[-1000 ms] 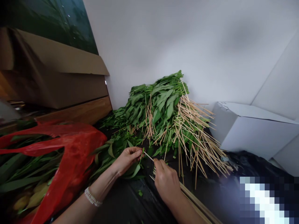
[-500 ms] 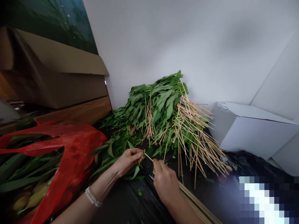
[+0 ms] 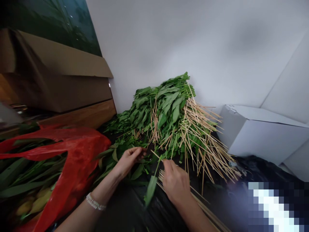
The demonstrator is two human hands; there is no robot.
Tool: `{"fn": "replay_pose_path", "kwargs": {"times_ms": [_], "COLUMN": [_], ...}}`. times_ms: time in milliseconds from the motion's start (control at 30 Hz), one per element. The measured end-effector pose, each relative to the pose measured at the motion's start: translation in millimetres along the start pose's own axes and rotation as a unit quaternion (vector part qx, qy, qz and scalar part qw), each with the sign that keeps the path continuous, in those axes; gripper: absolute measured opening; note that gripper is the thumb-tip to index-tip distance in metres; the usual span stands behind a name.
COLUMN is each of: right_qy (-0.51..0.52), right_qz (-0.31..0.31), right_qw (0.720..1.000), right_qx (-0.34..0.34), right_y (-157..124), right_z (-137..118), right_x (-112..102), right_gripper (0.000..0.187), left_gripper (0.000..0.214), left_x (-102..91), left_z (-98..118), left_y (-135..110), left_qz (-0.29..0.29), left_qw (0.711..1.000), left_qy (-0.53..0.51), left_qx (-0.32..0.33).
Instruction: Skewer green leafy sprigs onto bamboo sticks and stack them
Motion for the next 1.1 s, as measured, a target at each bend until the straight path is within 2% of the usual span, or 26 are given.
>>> {"fn": "replay_pose_path", "kwargs": {"times_ms": [67,133,233,300,367,500,600,733,833,933,1000,1100], "right_qy": [0.006,0.017,0.027,0.027,0.028,0.030,0.032,0.045,0.045,0.044,0.043,0.041], "right_qz": [0.020,0.024,0.013,0.004,-0.004,-0.017,-0.019,-0.017,-0.026,-0.036,-0.038,-0.035], "right_qw": [0.999,0.999,0.998,0.999,0.999,0.999,0.999,0.999,0.998,0.998,0.998,0.999], "right_qx": [0.028,0.045,0.046,0.038,0.029,0.027,0.023,0.014,0.019,0.020,0.013,0.000], "right_y": [1.1,2.0,3.4,4.1,4.2,3.3,2.5,1.6,1.0,0.9,0.8,0.2], "right_z": [10.9,16.2,14.1,10.3,7.5,6.9,6.5,5.2,5.4,4.8,3.4,0.8], "right_x": [-5.7,-9.4,-11.7,-11.9,-10.8,-7.0,-5.6,-5.1,-3.4,-2.0,-1.3,0.0], "right_gripper": [0.023,0.022,0.023,0.024,0.024,0.023,0.024,0.022,0.022,0.022,0.022,0.022], "left_gripper": [0.036,0.028,0.016,0.014,0.014,0.017,0.014,0.015,0.019,0.016,0.015,0.018], "left_x": [-15.2,-19.4,-8.7,1.1,7.8,13.0,14.8,18.8,18.5,14.8,12.6,9.8], "left_z": [10.8,15.5,11.9,6.7,2.8,-1.3,-3.4,1.9,16.3,32.0,36.7,29.9], "left_y": [5.0,8.0,7.2,2.4,-3.3,-10.6,-12.3,-12.2,-10.7,-10.5,-10.2,-6.2], "left_qz": [0.058,0.049,-0.060,-0.141,-0.196,-0.238,-0.238,-0.211,-0.145,-0.066,-0.038,-0.036], "left_qw": [0.996,0.990,0.970,0.942,0.907,0.851,0.835,0.851,0.878,0.887,0.897,0.941], "left_qy": [0.048,0.111,0.218,0.293,0.362,0.457,0.485,0.467,0.430,0.403,0.373,0.286], "left_qx": [0.048,0.075,0.086,0.085,0.088,0.104,0.107,0.114,0.154,0.215,0.236,0.178]}}
Point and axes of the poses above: each hand's wrist, its own y-axis towards the middle knuckle, its own x-axis out of the palm, z = x × y, the point moved 6 cm from there along y, towards the middle knuckle, and after that the axes turned 15 degrees about -y, right-handed, at the moved point
